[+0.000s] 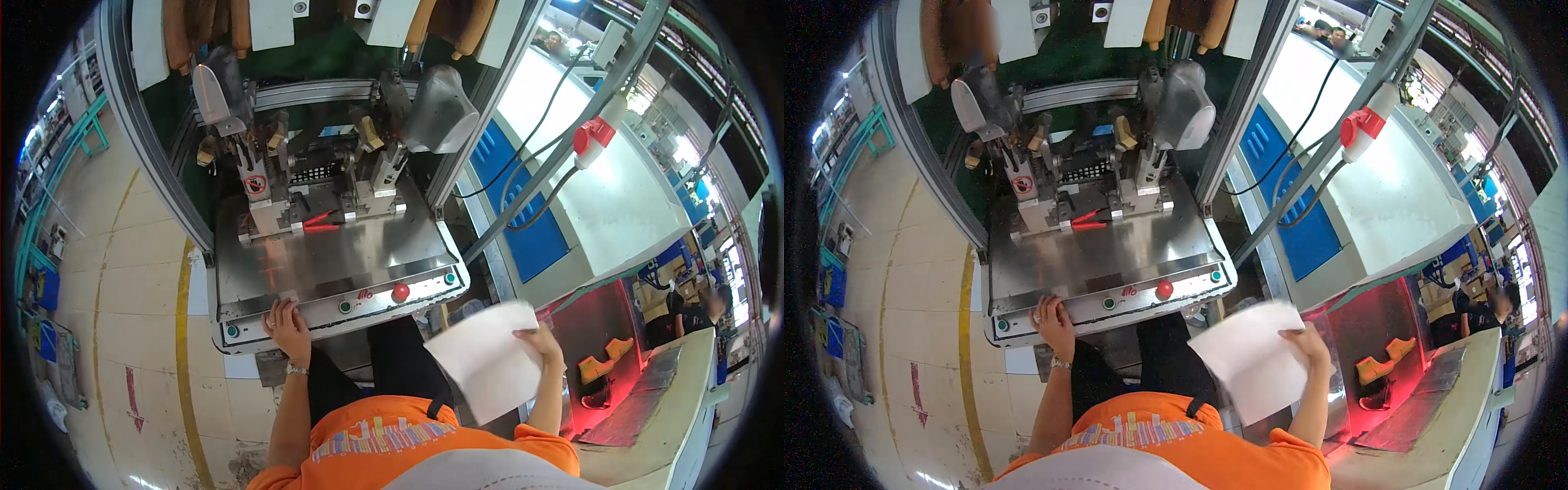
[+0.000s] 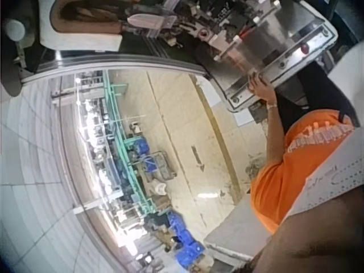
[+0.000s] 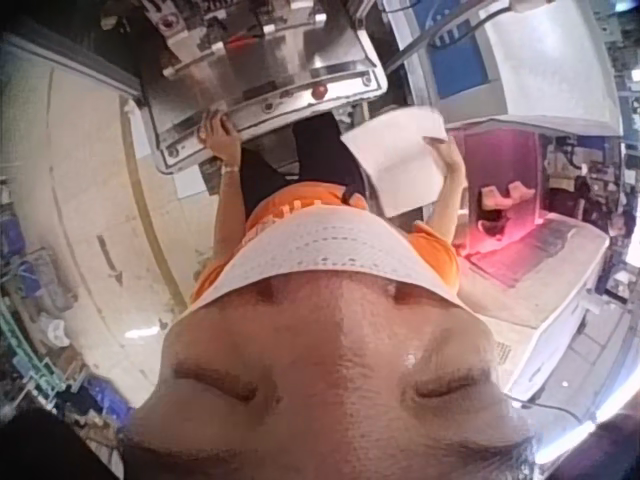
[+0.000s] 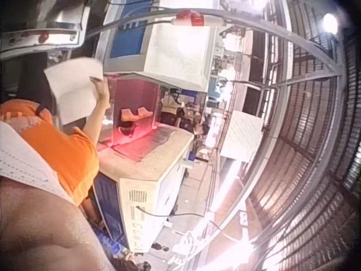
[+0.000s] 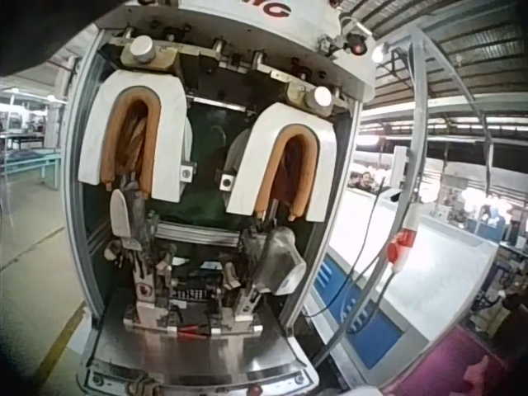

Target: The person operates a shoe manufacturing machine in a factory setting. They place a black shoe upper into the machine's mold, press a button to activate the process, and then remove the finished shoe. The person also handles a white sheet of material, placing it into the machine before processing.

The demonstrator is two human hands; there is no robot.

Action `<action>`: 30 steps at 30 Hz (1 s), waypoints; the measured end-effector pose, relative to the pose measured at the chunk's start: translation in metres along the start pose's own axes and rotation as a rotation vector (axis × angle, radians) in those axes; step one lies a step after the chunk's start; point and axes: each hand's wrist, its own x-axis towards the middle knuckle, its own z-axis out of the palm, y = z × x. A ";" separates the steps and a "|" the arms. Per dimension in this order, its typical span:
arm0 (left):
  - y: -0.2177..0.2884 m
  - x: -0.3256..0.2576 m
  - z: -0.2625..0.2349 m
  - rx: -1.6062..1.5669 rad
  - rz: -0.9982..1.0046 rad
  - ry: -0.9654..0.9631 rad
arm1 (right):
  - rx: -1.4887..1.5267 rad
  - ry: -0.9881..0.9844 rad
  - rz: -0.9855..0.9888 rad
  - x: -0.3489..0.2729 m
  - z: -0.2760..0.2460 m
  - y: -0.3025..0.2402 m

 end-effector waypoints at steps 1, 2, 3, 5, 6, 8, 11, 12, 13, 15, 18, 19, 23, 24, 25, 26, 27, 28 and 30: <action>0.000 -0.001 0.000 -0.004 -0.004 0.006 | 0.183 0.088 -0.095 -0.003 0.001 -0.005; -0.001 -0.001 0.000 -0.007 -0.008 0.013 | 0.368 0.174 -0.190 -0.007 0.004 -0.007; -0.001 -0.001 -0.001 -0.011 -0.012 0.019 | 0.795 0.158 -0.191 -0.002 0.003 0.006; 0.014 -0.001 0.005 -0.067 -0.014 -0.030 | 0.604 0.064 -0.095 0.016 -0.025 0.085; 0.009 0.001 -0.001 -0.046 -0.030 -0.030 | 0.444 0.018 -0.119 0.027 -0.016 0.074; -0.002 0.000 -0.007 -0.002 -0.023 -0.015 | 0.056 0.015 -0.240 0.013 0.012 -0.002; 0.002 0.001 -0.005 -0.026 -0.013 -0.008 | 0.495 0.060 -0.148 -0.014 0.008 -0.021; 0.003 0.001 -0.005 -0.032 -0.018 -0.004 | 0.732 0.084 -0.175 -0.021 0.009 -0.023; 0.010 0.000 -0.003 -0.053 -0.025 -0.018 | 0.737 0.071 -0.271 -0.014 -0.001 0.015; 0.009 0.001 -0.002 -0.037 -0.027 -0.032 | 0.593 0.021 -0.277 0.004 0.001 0.041; 0.003 0.000 0.000 -0.039 0.006 -0.018 | 0.020 0.008 -0.195 0.005 0.011 0.001; 0.004 0.001 -0.002 -0.040 0.014 -0.029 | 0.058 -0.010 -0.220 0.004 0.004 -0.001; 0.003 -0.001 0.002 -0.042 0.007 -0.010 | 0.577 0.023 -0.193 -0.010 -0.012 0.027; 0.003 -0.001 0.001 -0.031 0.003 -0.014 | 0.516 -0.009 -0.195 -0.005 -0.004 0.018; 0.002 -0.001 0.000 -0.020 0.000 -0.018 | 0.455 -0.041 -0.197 0.003 0.005 0.008; 0.002 -0.001 0.001 -0.017 0.000 -0.020 | 0.395 -0.068 -0.202 0.006 0.016 -0.006; -0.002 -0.001 0.000 -0.023 0.008 -0.035 | 0.270 -0.007 -0.226 0.002 0.032 -0.031; -0.001 -0.002 0.000 -0.025 0.006 -0.044 | 0.286 -0.006 -0.184 0.004 0.031 -0.030; 0.001 -0.002 0.000 -0.027 0.003 -0.063 | 0.319 -0.005 -0.101 0.005 0.031 -0.025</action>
